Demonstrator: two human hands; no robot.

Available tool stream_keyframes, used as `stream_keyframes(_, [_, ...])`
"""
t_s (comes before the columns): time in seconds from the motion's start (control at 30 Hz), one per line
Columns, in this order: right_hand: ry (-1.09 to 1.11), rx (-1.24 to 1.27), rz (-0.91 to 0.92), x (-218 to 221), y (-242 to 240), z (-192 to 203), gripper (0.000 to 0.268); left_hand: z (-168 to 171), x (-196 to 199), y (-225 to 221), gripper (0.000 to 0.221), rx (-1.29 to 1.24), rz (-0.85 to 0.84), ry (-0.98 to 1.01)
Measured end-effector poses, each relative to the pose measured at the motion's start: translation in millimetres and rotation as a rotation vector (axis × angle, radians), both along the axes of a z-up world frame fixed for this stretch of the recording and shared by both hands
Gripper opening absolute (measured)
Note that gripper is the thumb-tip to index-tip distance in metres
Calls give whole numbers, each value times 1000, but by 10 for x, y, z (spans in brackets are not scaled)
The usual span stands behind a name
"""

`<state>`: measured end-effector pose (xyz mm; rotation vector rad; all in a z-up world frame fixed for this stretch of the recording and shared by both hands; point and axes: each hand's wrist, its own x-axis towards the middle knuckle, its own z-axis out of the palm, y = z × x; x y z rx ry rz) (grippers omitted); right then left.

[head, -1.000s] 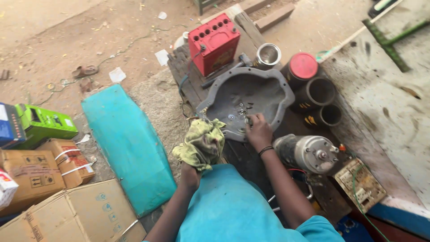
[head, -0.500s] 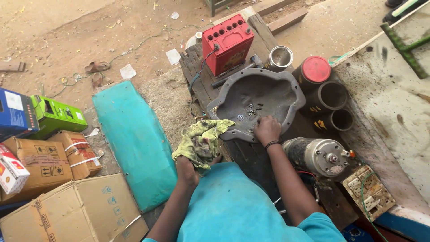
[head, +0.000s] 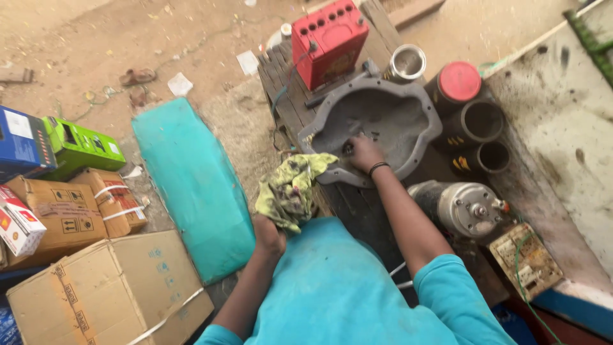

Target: The recorder is repairing a small automotive alternator or starter motor by cleaning parts with a cloth and reassembling the housing.

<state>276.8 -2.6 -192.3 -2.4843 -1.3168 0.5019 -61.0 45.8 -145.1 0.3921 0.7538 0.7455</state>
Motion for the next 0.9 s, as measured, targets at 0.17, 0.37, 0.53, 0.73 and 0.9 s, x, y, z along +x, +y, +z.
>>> stream_keyframes(0.17, [89, -87, 40, 133, 262, -93, 43, 64, 14, -3, 48, -56, 53, -82])
stream_keyframes(0.37, [301, -96, 90, 251, 221, -602, 37, 47, 26, 13, 48, -102, 37, -75])
stream_keyframes(0.53, [432, -121, 111, 102, 91, -389, 32, 167, 117, 17, 50, -136, -44, -40])
stream_keyframes(0.73, [493, -95, 137, 89, -83, -125, 32, 177, 281, 15, 53, -89, -129, -104])
stream_keyframes(0.9, [708, -92, 245, 103, -189, 166, 36, 370, 429, 39, 55, -147, -336, -42])
